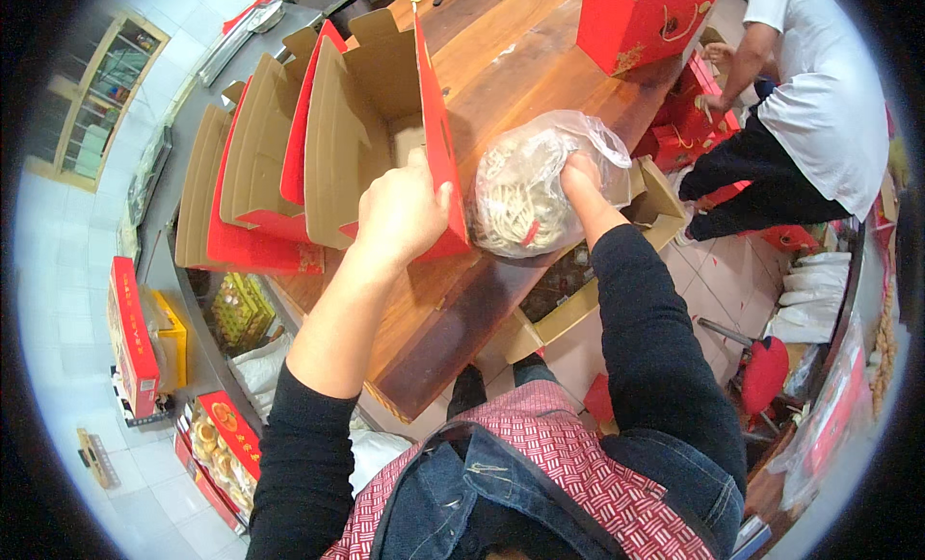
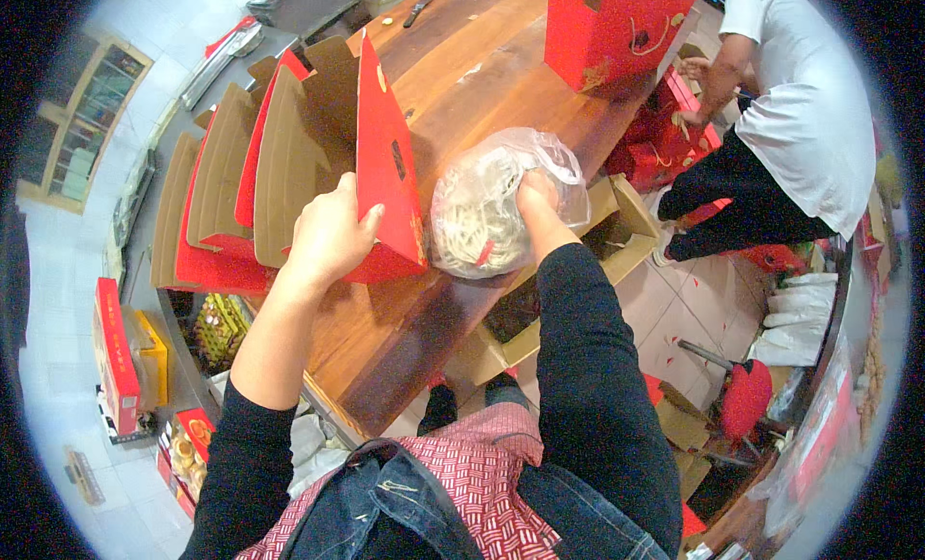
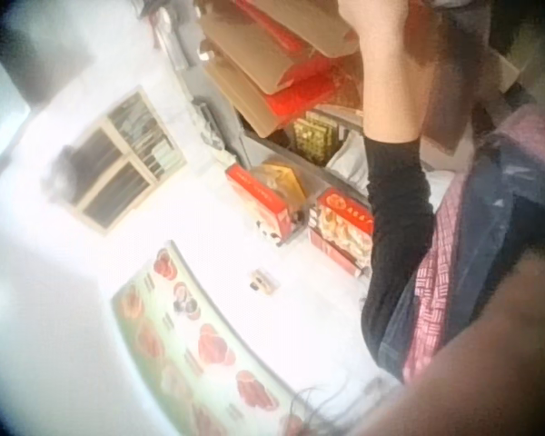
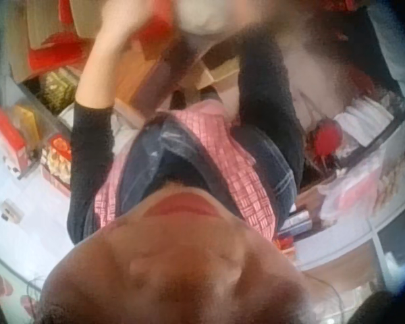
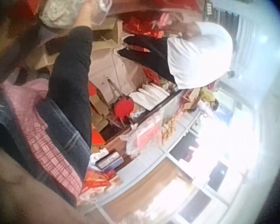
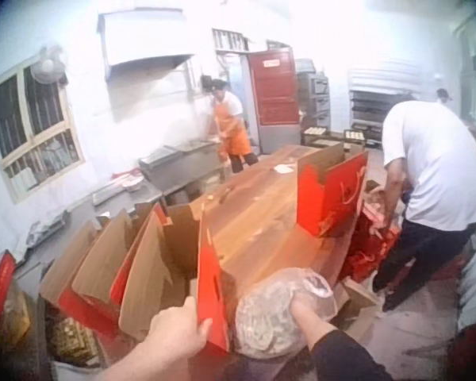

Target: The person assembles red cardboard gift boxes by folding flaps and threading a string through a hole to form a handle. They repeatedly pick up flat boxes, fold them into shape, and secure the string before placing the finished boxes on a table.

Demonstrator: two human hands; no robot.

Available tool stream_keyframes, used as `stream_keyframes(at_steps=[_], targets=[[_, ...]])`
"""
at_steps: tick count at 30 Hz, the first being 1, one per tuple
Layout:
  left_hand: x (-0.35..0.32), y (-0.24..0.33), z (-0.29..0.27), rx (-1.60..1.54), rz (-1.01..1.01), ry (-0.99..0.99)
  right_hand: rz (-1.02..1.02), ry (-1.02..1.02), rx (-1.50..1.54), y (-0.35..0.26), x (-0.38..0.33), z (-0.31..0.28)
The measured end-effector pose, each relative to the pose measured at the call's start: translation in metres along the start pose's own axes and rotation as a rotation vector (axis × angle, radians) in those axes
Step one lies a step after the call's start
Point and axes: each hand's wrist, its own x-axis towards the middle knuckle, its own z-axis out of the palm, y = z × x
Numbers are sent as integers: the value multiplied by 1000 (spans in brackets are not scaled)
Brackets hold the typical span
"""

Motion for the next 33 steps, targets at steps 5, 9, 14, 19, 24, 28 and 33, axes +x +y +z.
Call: stream_keyframes(at_steps=[5,9,14,19,24,28,33], targets=[[-33,-14,5,50,-27,-25,-151,196,79,10,3,-2],[-116,-30,-13,81,-55,-138,-115,159,235,20,14,-9],[-206,-50,-22,66,-166,-243,-684,352,111,-12,-27,-132],[-216,-60,-33,122,-116,-252,-830,-72,380,-81,-135,-246],[-116,-36,-10,41,5,-117,-759,-437,-439,-93,-120,-239],[-52,-61,24,-673,-163,-165,-958,-327,-84,-119,-173,-275],[-63,-65,21,-1100,-347,-378,-948,-66,1078,-127,-247,-229]])
